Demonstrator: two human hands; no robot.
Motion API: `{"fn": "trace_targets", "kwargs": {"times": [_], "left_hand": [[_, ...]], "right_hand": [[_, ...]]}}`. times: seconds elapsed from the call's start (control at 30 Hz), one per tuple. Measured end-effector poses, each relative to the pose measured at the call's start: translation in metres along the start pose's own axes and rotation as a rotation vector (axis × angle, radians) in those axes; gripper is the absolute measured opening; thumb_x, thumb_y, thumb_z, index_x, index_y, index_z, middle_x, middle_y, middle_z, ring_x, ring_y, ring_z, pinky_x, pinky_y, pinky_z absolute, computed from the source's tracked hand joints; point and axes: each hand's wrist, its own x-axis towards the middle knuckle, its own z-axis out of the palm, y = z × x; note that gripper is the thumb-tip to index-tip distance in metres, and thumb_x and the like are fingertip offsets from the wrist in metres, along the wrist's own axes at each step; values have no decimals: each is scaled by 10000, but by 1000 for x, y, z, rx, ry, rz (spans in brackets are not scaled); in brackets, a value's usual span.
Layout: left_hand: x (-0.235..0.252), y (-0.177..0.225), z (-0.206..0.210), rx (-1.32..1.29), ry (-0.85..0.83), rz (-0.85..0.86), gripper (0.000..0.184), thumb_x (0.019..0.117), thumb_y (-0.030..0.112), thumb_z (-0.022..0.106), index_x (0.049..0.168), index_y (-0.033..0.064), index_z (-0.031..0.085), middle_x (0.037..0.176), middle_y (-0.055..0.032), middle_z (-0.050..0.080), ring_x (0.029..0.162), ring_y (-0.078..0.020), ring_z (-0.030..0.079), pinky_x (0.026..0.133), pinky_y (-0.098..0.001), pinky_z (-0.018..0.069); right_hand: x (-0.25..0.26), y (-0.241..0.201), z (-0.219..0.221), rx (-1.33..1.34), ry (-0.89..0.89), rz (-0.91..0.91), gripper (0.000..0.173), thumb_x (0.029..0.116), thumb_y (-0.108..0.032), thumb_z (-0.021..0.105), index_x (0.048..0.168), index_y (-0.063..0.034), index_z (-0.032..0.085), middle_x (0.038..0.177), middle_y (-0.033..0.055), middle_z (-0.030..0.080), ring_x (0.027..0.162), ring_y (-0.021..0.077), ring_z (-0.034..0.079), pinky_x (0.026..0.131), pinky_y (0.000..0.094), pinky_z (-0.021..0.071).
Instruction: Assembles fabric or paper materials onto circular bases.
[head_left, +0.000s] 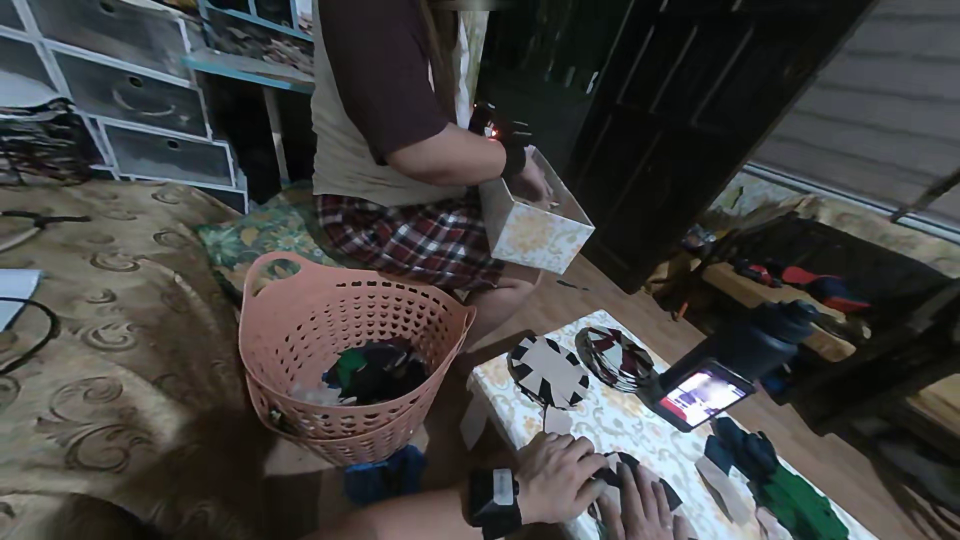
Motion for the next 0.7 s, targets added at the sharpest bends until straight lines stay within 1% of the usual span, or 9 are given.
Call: {"fn": "trace_targets", "kwargs": {"times": [0.1, 0.17, 0.23, 0.3, 0.43, 0.6, 0.7], "left_hand": [[-1, 0, -1, -12, -12, -11, 332, 1041, 347, 522, 1240, 141, 689, 1153, -103, 689, 994, -286, 680, 834, -465, 551], [-1, 1, -1, -10, -9, -14, 336, 1044, 356, 516, 1233, 140, 691, 1147, -105, 690, 984, -292, 680, 821, -469, 551], [-1, 2, -2, -3, -17, -14, 346, 1045, 364, 513, 1241, 141, 690, 1153, -106, 690, 985, -293, 681, 819, -466, 551], [-1, 1, -1, -12, -22, -14, 358, 1047, 364, 511, 1257, 132, 684, 1166, -115, 687, 1000, -298, 679, 841, -473, 549], [-1, 2, -2, -18, -28, -16, 368, 1050, 357, 501, 1273, 122, 677, 1172, -120, 686, 1014, -300, 677, 853, -473, 545], [-1, 3, -2, -26, -29, -28, 360, 1046, 351, 509, 1264, 123, 683, 1177, -121, 685, 1022, -307, 674, 859, -478, 541], [0, 2, -1, -25, -40, -31, 360, 1044, 349, 512, 1269, 128, 684, 1191, -120, 684, 1038, -305, 672, 868, -484, 538]], "right_hand": [[0, -1, 0, 7, 4, -7, 754, 1024, -625, 373, 1494, -55, 522, 1576, 253, 414, 1465, 533, 325, 1135, 770, 173], [0, 0, 1, 19, 13, -12, 730, 1026, -594, 396, 1495, -48, 519, 1571, 259, 418, 1464, 536, 324, 1134, 773, 169], [-1, 1, 2, 24, 19, -8, 741, 1023, -606, 394, 1495, -48, 520, 1574, 258, 414, 1465, 529, 327, 1139, 771, 162], [-2, 0, 1, 21, 15, -3, 759, 1021, -624, 378, 1495, -49, 520, 1578, 253, 411, 1469, 522, 326, 1144, 764, 162], [-2, -3, -2, 26, 13, -3, 728, 1023, -588, 408, 1488, -40, 526, 1578, 253, 411, 1465, 523, 334, 1141, 762, 175], [-2, -1, -1, 8, 19, 2, 750, 1022, -620, 378, 1493, -57, 527, 1579, 246, 414, 1465, 513, 341, 1148, 755, 173], [-2, -3, -2, 3, 25, -2, 739, 1026, -611, 366, 1492, -62, 531, 1574, 238, 426, 1462, 509, 352, 1140, 759, 181]]}}
